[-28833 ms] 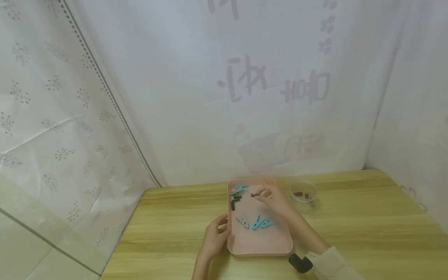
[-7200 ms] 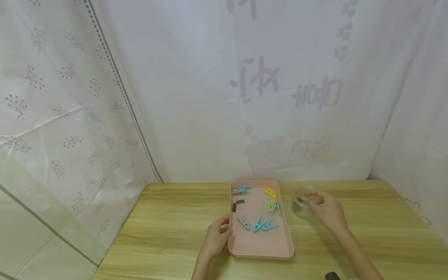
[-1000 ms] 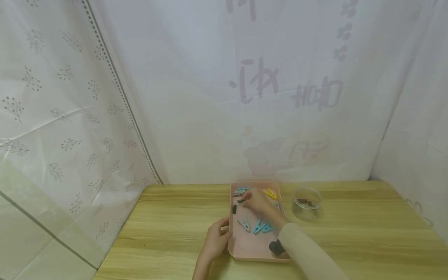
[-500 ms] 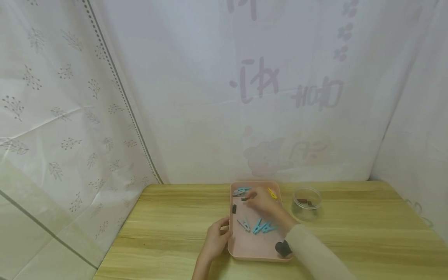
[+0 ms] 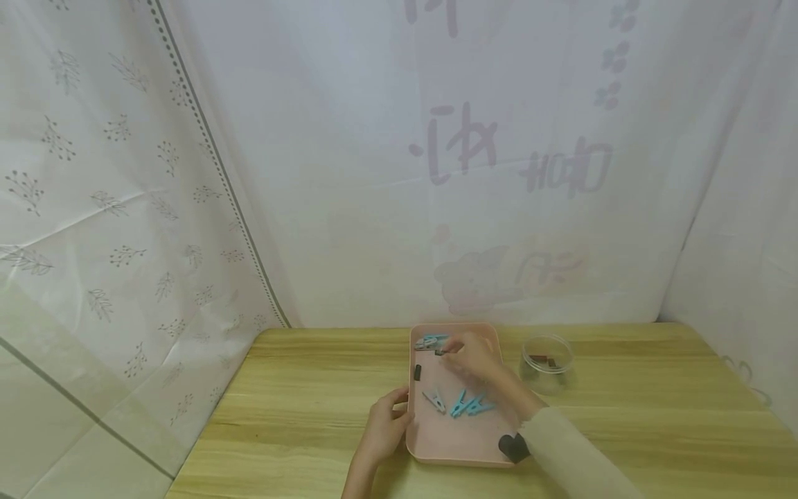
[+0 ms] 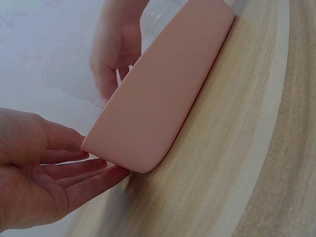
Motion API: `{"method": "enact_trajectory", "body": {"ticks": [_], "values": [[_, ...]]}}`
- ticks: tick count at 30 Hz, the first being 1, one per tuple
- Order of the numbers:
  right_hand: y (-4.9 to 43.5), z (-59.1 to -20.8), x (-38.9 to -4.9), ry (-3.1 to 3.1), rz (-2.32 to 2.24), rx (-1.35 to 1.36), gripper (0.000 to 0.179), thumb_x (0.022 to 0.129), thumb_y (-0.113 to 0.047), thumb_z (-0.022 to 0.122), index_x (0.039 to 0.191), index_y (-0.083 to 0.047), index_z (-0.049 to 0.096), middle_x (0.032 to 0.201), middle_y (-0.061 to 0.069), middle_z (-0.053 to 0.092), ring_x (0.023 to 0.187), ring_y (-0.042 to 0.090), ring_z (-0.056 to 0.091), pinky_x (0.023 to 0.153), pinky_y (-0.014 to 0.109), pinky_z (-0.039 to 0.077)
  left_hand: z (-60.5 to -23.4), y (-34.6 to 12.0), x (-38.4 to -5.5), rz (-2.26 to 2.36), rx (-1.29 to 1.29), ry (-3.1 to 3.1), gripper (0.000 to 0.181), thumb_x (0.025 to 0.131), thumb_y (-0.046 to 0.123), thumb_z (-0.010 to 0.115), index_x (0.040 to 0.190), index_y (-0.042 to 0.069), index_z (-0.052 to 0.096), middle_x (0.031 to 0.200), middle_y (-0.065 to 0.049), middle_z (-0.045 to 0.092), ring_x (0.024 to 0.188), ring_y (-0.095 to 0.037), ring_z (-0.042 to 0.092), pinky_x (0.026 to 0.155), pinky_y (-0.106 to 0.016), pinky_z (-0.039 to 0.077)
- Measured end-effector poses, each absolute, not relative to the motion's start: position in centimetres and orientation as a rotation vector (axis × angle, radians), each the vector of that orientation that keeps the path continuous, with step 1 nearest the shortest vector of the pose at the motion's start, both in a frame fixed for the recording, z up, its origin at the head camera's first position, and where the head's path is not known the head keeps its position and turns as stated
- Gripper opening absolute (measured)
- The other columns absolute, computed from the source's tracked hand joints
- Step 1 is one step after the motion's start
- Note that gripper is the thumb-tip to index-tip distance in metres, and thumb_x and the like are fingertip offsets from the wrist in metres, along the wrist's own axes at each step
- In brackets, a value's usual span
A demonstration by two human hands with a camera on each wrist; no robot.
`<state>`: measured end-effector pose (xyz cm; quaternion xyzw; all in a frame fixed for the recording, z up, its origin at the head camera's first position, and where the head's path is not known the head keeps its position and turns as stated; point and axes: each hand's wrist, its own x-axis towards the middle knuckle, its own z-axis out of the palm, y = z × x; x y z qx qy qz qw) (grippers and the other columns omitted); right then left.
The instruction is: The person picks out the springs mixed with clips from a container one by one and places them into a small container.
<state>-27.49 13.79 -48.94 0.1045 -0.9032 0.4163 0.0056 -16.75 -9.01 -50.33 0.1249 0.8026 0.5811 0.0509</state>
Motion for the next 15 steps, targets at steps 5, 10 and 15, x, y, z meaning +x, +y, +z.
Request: {"method": "enact_trajectory", "body": {"ticks": [5, 10, 15], "values": [[14.00, -48.45, -27.23, -2.768, 1.264, 0.408, 0.010, 0.088, -0.005, 0.080, 0.097, 0.000, 0.079, 0.091, 0.009, 0.078, 0.083, 0.023, 0.072, 0.073, 0.035, 0.062, -50.39, -9.07, -16.77, 1.783, 0.376, 2.423, 0.047, 0.100, -0.006, 0.061, 0.144, -0.017, 0.050, 0.133, -0.039, 0.059, 0.116, -0.057, 0.067, 0.091, -0.053, 0.065], [14.25, -48.31, -27.28, -2.705, 1.181, 0.476, 0.010, 0.086, -0.005, 0.084, 0.093, -0.001, 0.080, 0.086, 0.009, 0.078, 0.075, 0.021, 0.073, 0.065, 0.029, 0.062, -50.50, -9.04, -16.85, 1.771, 0.368, 2.439, 0.047, 0.099, -0.007, 0.061, 0.144, -0.017, 0.051, 0.132, -0.038, 0.060, 0.114, -0.056, 0.068, 0.090, -0.052, 0.065], [14.63, -48.38, -27.38, -2.664, 1.216, 0.478, 0.008, 0.085, -0.003, 0.083, 0.091, 0.000, 0.079, 0.087, 0.011, 0.077, 0.075, 0.021, 0.072, 0.065, 0.029, 0.062, -50.53, -9.06, -16.89, 1.769, 0.371, 2.445, 0.047, 0.099, -0.007, 0.061, 0.144, -0.017, 0.051, 0.132, -0.038, 0.061, 0.113, -0.055, 0.068, 0.090, -0.052, 0.065]]}}
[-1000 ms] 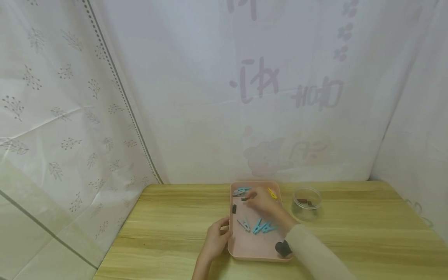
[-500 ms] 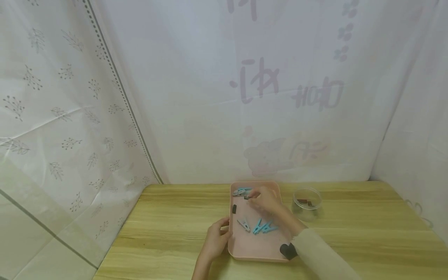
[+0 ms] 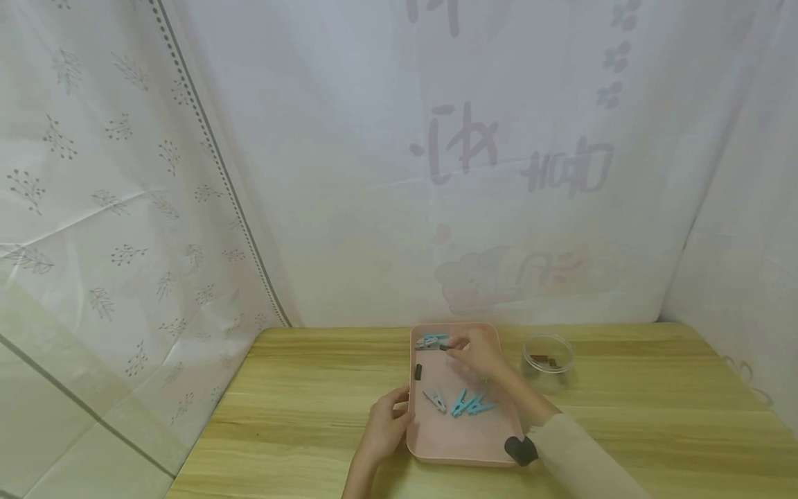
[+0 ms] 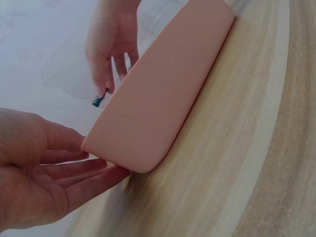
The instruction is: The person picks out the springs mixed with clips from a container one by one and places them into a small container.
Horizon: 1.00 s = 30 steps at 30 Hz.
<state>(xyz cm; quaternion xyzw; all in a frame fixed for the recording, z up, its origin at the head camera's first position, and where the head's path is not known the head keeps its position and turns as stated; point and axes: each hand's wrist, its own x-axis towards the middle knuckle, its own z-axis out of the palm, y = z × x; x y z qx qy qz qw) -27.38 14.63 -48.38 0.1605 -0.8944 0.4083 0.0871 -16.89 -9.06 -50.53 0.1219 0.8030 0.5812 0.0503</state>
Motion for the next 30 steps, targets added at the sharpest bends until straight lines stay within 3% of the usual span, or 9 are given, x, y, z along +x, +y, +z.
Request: {"method": "enact_trajectory", "body": {"ticks": [9, 26, 30], "values": [[15.1, -48.3, -27.0, -2.649, 1.270, 0.524, 0.004, 0.085, 0.004, 0.080, 0.086, 0.002, 0.077, 0.088, 0.013, 0.076, 0.082, 0.027, 0.072, 0.071, 0.036, 0.065, -50.5, -9.1, -16.8, 1.771, 0.392, 2.445, 0.047, 0.099, -0.007, 0.060, 0.144, -0.018, 0.050, 0.133, -0.039, 0.060, 0.114, -0.055, 0.068, 0.089, -0.050, 0.066], [15.2, -47.1, -25.8, -2.698, 1.299, 0.408, 0.007, 0.091, -0.005, 0.079, 0.092, 0.001, 0.078, 0.099, 0.014, 0.073, 0.096, 0.030, 0.064, 0.075, 0.037, 0.058, -50.6, -9.0, -16.8, 1.772, 0.374, 2.450, 0.047, 0.098, -0.007, 0.061, 0.143, -0.017, 0.051, 0.132, -0.039, 0.060, 0.114, -0.056, 0.068, 0.089, -0.051, 0.065], [15.3, -46.6, -25.3, -2.707, 1.319, 0.401, 0.004, 0.092, -0.003, 0.077, 0.094, 0.000, 0.078, 0.104, 0.016, 0.071, 0.105, 0.034, 0.061, 0.081, 0.045, 0.058, -50.5, -9.0, -16.8, 1.771, 0.374, 2.451, 0.047, 0.098, -0.007, 0.061, 0.143, -0.017, 0.051, 0.132, -0.038, 0.061, 0.114, -0.056, 0.068, 0.089, -0.050, 0.065]]}}
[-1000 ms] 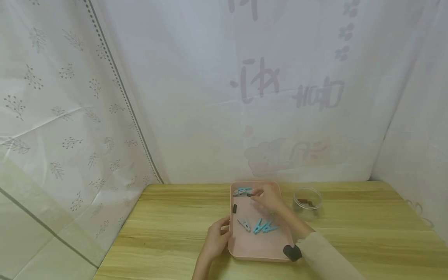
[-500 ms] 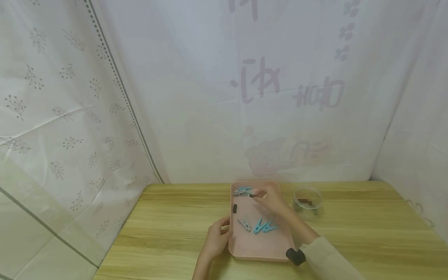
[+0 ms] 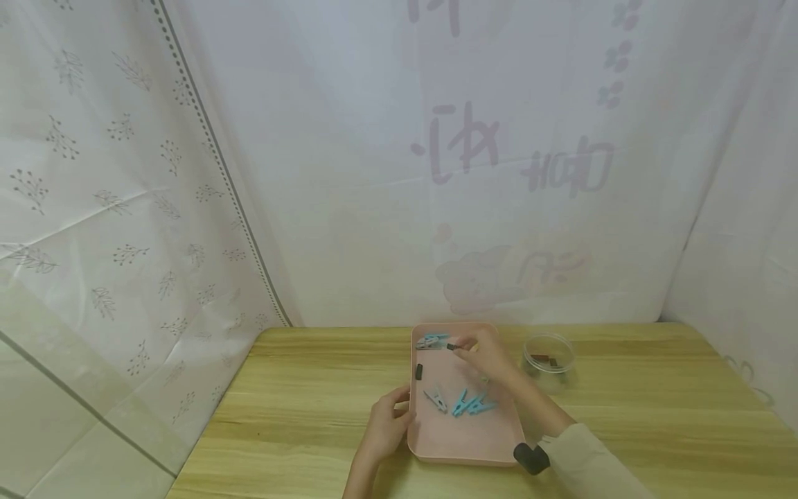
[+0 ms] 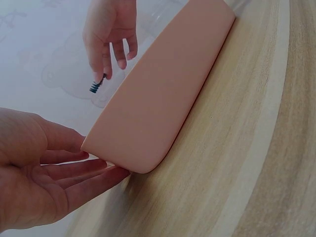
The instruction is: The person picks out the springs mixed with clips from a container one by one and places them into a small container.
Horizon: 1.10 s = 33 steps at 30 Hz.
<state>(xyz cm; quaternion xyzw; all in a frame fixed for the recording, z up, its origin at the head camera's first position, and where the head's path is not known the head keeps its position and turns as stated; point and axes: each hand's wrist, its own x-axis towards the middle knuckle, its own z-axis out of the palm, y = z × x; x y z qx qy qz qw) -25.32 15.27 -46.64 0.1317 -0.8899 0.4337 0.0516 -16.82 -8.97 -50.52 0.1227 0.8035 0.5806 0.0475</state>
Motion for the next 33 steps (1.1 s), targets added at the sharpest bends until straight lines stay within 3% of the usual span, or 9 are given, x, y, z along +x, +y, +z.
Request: {"method": "enact_trajectory", "body": {"ticks": [7, 19, 33], "values": [[15.7, -46.4, -24.9, -2.730, 1.275, 0.361, 0.007, 0.095, -0.008, 0.076, 0.097, -0.002, 0.078, 0.111, 0.017, 0.068, 0.109, 0.036, 0.061, 0.090, 0.057, 0.056, -50.4, -8.9, -16.8, 1.756, 0.380, 2.462, 0.046, 0.099, -0.007, 0.061, 0.143, -0.016, 0.052, 0.133, -0.038, 0.061, 0.114, -0.056, 0.068, 0.089, -0.051, 0.065], [16.3, -46.1, -23.9, -2.722, 1.297, 0.308, 0.009, 0.096, -0.008, 0.074, 0.101, -0.001, 0.074, 0.115, 0.020, 0.066, 0.101, 0.034, 0.066, 0.077, 0.042, 0.060, -50.3, -8.9, -16.8, 1.749, 0.380, 2.473, 0.046, 0.098, -0.008, 0.062, 0.143, -0.015, 0.053, 0.132, -0.037, 0.061, 0.113, -0.057, 0.068, 0.090, -0.053, 0.065], [17.1, -45.9, -23.3, -2.710, 1.231, 0.232, 0.014, 0.096, -0.012, 0.075, 0.106, -0.001, 0.076, 0.102, 0.014, 0.076, 0.096, 0.031, 0.071, 0.070, 0.032, 0.058, -50.4, -9.0, -16.8, 1.753, 0.382, 2.465, 0.045, 0.099, -0.008, 0.062, 0.142, -0.016, 0.054, 0.131, -0.037, 0.062, 0.114, -0.055, 0.068, 0.090, -0.053, 0.065]]}}
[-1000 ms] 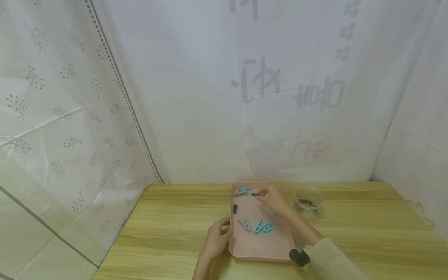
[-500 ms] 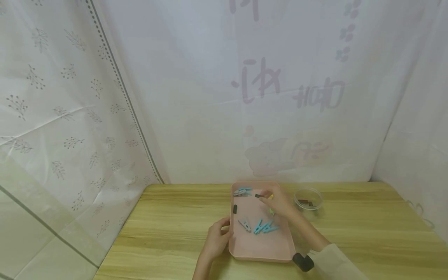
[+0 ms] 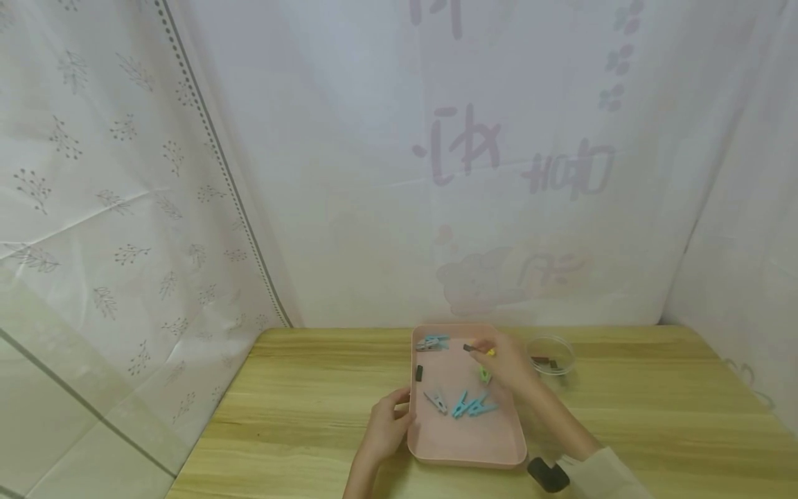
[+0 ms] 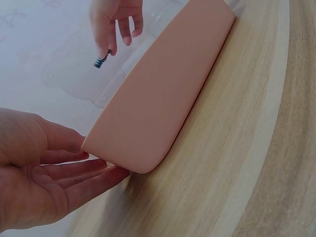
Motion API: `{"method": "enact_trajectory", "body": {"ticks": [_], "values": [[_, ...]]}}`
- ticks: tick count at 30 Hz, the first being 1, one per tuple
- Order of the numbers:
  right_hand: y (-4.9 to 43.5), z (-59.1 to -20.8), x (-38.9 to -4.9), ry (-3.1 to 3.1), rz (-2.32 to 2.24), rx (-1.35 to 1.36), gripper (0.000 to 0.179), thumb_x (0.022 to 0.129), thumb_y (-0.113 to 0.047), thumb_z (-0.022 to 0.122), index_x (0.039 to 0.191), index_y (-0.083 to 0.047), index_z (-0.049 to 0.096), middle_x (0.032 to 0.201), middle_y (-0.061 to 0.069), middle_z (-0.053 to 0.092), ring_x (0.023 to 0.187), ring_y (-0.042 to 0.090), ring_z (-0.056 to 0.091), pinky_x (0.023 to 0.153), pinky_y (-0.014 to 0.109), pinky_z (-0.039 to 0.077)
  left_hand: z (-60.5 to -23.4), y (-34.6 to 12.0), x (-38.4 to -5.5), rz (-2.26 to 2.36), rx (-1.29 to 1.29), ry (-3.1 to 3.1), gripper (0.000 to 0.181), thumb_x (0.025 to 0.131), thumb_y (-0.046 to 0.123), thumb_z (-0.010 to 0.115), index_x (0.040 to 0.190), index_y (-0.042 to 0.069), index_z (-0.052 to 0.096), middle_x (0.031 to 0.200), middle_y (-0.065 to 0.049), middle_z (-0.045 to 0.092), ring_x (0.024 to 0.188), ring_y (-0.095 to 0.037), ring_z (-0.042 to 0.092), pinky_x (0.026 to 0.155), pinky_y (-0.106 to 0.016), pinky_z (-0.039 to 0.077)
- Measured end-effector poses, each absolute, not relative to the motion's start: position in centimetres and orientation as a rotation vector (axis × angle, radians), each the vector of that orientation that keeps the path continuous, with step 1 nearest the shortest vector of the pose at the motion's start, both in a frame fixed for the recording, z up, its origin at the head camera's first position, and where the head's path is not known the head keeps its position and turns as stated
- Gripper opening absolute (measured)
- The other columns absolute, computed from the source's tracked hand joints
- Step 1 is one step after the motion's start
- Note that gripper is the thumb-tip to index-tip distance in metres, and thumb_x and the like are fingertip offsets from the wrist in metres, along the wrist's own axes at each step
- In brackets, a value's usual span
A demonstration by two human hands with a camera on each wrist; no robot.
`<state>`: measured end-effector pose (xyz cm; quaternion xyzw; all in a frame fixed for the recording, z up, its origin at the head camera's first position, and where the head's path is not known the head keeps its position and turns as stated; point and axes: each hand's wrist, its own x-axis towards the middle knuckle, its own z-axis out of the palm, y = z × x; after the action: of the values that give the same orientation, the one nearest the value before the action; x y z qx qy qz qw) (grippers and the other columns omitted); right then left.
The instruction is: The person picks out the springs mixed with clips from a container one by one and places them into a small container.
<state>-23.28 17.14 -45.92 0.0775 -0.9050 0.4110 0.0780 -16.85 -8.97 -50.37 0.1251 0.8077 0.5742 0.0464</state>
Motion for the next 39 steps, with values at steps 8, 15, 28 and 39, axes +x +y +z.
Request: {"method": "enact_trajectory", "body": {"ticks": [8, 15, 28, 39], "values": [[17.9, -45.7, -22.3, -2.704, 1.304, 0.205, 0.021, 0.098, -0.011, 0.074, 0.111, 0.004, 0.073, 0.105, 0.017, 0.075, 0.083, 0.023, 0.068, 0.060, 0.029, 0.057, -50.4, -9.0, -16.8, 1.756, 0.377, 2.462, 0.046, 0.099, -0.008, 0.062, 0.143, -0.016, 0.053, 0.131, -0.037, 0.062, 0.114, -0.055, 0.068, 0.089, -0.051, 0.065], [18.2, -45.2, -21.7, -2.718, 1.277, 0.162, 0.024, 0.099, -0.015, 0.072, 0.113, 0.004, 0.074, 0.106, 0.019, 0.076, 0.076, 0.018, 0.063, 0.050, 0.024, 0.049, -50.4, -9.0, -16.8, 1.749, 0.377, 2.475, 0.046, 0.098, -0.008, 0.062, 0.143, -0.017, 0.052, 0.130, -0.037, 0.062, 0.113, -0.056, 0.068, 0.089, -0.050, 0.065], [19.3, -45.1, -21.3, -2.710, 1.256, 0.179, 0.029, 0.101, -0.015, 0.071, 0.121, 0.007, 0.071, 0.116, 0.023, 0.074, 0.099, 0.036, 0.072, 0.077, 0.044, 0.065, -50.3, -9.0, -16.8, 1.776, 0.377, 2.464, 0.047, 0.098, -0.008, 0.063, 0.142, -0.016, 0.053, 0.130, -0.037, 0.062, 0.112, -0.055, 0.069, 0.088, -0.050, 0.066], [20.5, -44.8, -20.9, -2.701, 1.269, 0.149, 0.032, 0.100, -0.015, 0.071, 0.122, 0.009, 0.070, 0.115, 0.026, 0.072, 0.084, 0.025, 0.072, 0.062, 0.028, 0.059, -50.4, -9.0, -16.9, 1.782, 0.383, 2.455, 0.046, 0.098, -0.008, 0.062, 0.143, -0.016, 0.053, 0.130, -0.038, 0.062, 0.113, -0.055, 0.068, 0.090, -0.052, 0.065]]}}
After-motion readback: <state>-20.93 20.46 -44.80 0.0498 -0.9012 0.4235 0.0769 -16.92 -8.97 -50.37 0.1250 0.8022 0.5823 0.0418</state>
